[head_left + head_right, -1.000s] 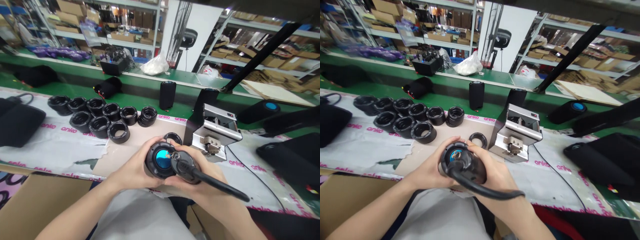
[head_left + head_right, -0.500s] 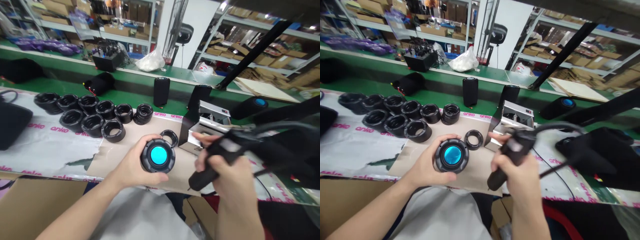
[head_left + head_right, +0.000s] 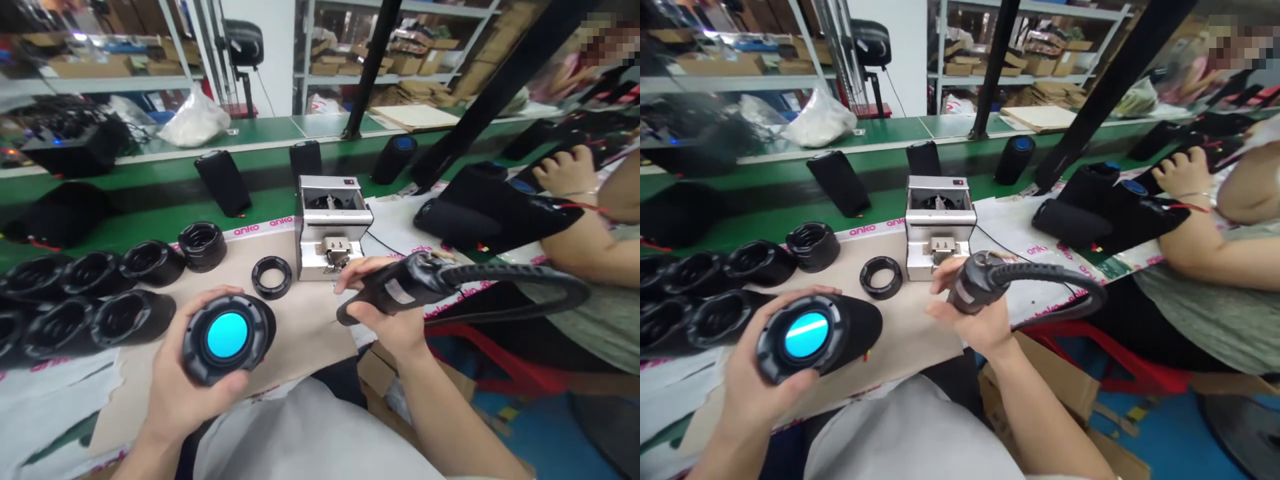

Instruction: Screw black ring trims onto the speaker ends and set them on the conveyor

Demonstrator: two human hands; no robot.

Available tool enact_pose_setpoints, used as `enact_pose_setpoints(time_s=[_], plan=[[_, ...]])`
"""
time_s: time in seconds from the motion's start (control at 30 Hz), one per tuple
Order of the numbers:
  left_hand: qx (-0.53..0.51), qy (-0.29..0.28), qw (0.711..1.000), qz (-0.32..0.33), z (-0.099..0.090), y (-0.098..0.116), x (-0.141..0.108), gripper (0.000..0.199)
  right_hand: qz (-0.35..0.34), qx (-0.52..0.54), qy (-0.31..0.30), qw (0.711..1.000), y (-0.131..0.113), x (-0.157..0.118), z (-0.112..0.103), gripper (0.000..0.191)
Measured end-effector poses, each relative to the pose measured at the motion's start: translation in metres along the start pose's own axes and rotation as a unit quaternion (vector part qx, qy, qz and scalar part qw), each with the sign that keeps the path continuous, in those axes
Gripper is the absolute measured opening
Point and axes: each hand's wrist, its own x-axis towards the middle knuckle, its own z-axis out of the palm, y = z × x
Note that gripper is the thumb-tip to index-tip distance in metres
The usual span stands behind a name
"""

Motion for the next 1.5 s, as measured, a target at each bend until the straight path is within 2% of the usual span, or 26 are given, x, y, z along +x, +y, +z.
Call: enact_pose_setpoints(time_s=[0.13,0.23,0.3,0.4,0.5,0.6,0.77,0.9,1.07,1.17,1.23,1.33,1.37,1.43,1.5], plan=[[-0.037,-0.036,0.998,0.033,0.022,-0.002,0.006,0.078,0.028,0.052,-0.089,0.994,0.019,0.005,-0.011,0.06],[0.003,-0.082,0.996,0.032,0.032,-0.004,0.011,0.082,0.047,0.071,-0.111,0.99,0.029,0.008,-0.017,0.066],[0.011,-0.099,0.994,0.037,0.035,-0.006,0.014,0.082,0.048,0.081,-0.113,0.989,0.021,0.012,-0.016,0.063],[-0.009,-0.089,0.995,0.041,0.036,-0.006,0.016,0.081,0.003,0.097,-0.067,0.993,-0.012,0.027,-0.006,0.053],[-0.031,-0.086,0.995,0.036,0.038,-0.004,0.016,0.081,-0.116,0.076,0.024,0.99,-0.047,0.053,0.01,0.053],[-0.042,-0.087,0.995,0.028,0.039,-0.002,0.015,0.079,-0.163,0.039,0.063,0.984,-0.054,0.077,0.024,0.045],[-0.042,-0.083,0.995,0.033,0.039,-0.003,0.015,0.081,-0.115,0.007,0.064,0.991,-0.031,0.095,0.032,0.059],[-0.046,-0.085,0.995,0.029,0.039,-0.004,0.016,0.083,-0.108,-0.018,0.081,0.991,-0.023,0.099,0.036,0.069],[-0.057,-0.084,0.995,0.02,0.04,-0.003,0.016,0.082,-0.101,-0.026,0.084,0.991,-0.019,0.1,0.036,0.067],[-0.055,-0.087,0.995,0.014,0.04,-0.003,0.016,0.082,-0.056,0.001,0.066,0.996,-0.023,0.094,0.033,0.061],[-0.057,-0.09,0.994,0.014,0.04,-0.004,0.017,0.082,-0.029,0.028,0.046,0.998,-0.035,0.09,0.036,0.057],[-0.059,-0.092,0.994,0.014,0.04,-0.003,0.019,0.082,-0.059,0.035,0.051,0.996,-0.068,0.085,0.054,0.054],[-0.057,-0.091,0.994,0.013,0.04,-0.003,0.019,0.082,-0.08,0.031,0.061,0.994,-0.082,0.085,0.063,0.06],[-0.047,-0.092,0.995,0.008,0.04,-0.002,0.02,0.084,-0.065,0.005,0.033,0.997,-0.109,0.085,0.084,0.077],[-0.035,-0.095,0.995,0.002,0.04,-0.001,0.021,0.084,-0.015,-0.039,0.028,0.999,-0.13,0.087,0.102,0.088]])
